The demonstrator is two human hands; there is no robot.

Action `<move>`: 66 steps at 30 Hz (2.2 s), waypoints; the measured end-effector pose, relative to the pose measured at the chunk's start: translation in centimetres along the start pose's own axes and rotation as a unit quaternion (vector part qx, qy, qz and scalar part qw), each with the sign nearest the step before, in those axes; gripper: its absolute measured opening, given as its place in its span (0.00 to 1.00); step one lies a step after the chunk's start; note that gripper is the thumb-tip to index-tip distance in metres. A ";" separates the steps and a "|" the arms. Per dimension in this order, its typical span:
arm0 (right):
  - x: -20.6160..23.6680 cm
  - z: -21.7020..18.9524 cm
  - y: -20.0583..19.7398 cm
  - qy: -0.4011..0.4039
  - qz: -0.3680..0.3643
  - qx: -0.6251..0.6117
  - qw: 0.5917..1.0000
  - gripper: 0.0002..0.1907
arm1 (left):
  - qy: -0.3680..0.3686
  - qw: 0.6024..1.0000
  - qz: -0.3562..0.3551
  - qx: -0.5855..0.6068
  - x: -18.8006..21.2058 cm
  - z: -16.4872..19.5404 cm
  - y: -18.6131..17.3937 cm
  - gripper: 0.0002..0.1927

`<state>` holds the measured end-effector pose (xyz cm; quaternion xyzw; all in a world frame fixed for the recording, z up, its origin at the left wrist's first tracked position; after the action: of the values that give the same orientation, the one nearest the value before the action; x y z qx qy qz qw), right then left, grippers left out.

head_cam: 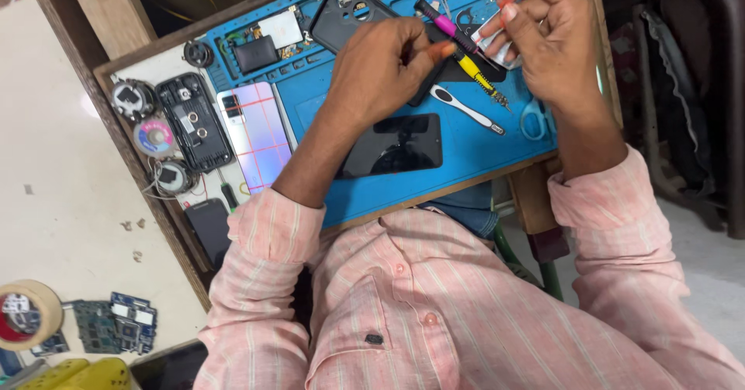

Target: The person disassembles a smartphone, removes the back cover, and separates the screen assembly from the chassis. They then handle several other phones and cases, comparing them and placing them on the workbench.

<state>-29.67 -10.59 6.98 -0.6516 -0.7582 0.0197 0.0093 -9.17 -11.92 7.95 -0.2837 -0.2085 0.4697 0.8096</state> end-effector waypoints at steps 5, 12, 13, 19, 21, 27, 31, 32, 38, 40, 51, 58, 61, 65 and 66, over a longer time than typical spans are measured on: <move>0.3 -3.9 1.2 -0.119 0.044 0.296 0.947 0.03 | 0.179 0.983 0.042 -0.021 3.2 2.8 -1.5 0.05; 1.1 -5.6 0.3 -0.180 0.105 0.402 0.892 0.03 | 0.149 0.982 0.010 -0.113 10.7 1.3 -1.1 0.37; 0.8 -5.3 0.0 -0.159 0.113 0.396 0.897 0.03 | 0.147 0.982 0.005 -0.120 11.1 1.2 -1.1 0.41; 2.8 -3.4 1.9 -0.085 0.129 0.309 0.938 0.05 | 0.133 0.982 0.004 -0.136 11.8 0.5 -0.7 0.46; 4.0 -3.5 3.0 -0.096 0.126 0.307 0.938 0.04 | 0.125 0.983 -0.006 -0.134 11.7 0.1 -0.5 0.45; 6.9 -2.8 5.4 -0.045 0.167 0.311 0.934 0.06 | 0.118 0.985 0.017 -0.122 12.4 -0.1 -1.1 0.44; 7.8 -0.9 6.5 0.017 0.183 0.278 0.943 0.06 | 0.120 0.987 0.034 -0.098 12.8 -0.3 -1.3 0.43; 7.8 -0.8 6.9 0.010 0.183 0.280 0.942 0.06 | 0.124 0.987 0.040 -0.096 12.9 -0.3 -1.4 0.43; 8.4 -4.3 9.2 -0.178 0.188 0.384 0.886 0.07 | 0.126 0.988 0.031 -0.081 12.8 0.0 -1.2 0.42; 7.8 -4.3 8.9 -0.152 0.188 0.385 0.891 0.07 | 0.131 0.988 0.033 -0.077 12.8 0.2 -1.1 0.42; 4.1 -2.6 7.1 -0.044 0.153 0.322 0.933 0.10 | 0.168 0.982 0.043 -0.077 11.7 0.7 -0.9 0.42; 6.2 -0.6 6.8 0.081 0.132 0.296 0.943 0.10 | 0.142 0.987 0.029 -0.069 11.8 0.2 -0.4 0.42; 7.7 -1.0 8.2 0.031 0.099 0.280 0.954 0.10 | 0.150 0.985 0.042 -0.079 12.0 0.2 -0.1 0.43; 7.8 -0.5 8.5 0.061 0.098 0.308 0.944 0.10 | 0.161 0.982 0.058 -0.086 11.7 0.8 0.5 0.49; 7.5 -0.6 8.7 0.054 0.096 0.313 0.943 0.09 | 0.160 0.981 0.060 -0.087 11.5 0.9 0.5 0.50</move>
<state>-22.22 -1.82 7.17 -0.6853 -0.6462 0.2216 0.2522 -4.64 -1.40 9.11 -0.4367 -0.0991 0.4460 0.7750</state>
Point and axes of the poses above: each hand's wrist, its own x-axis away from the middle knuckle, its own y-axis out of the palm, z = x × y, the point moved 9 cm from there along -x, towards the middle knuckle, and after that the axes turned 7 degrees about y, right-handed, at the moved point
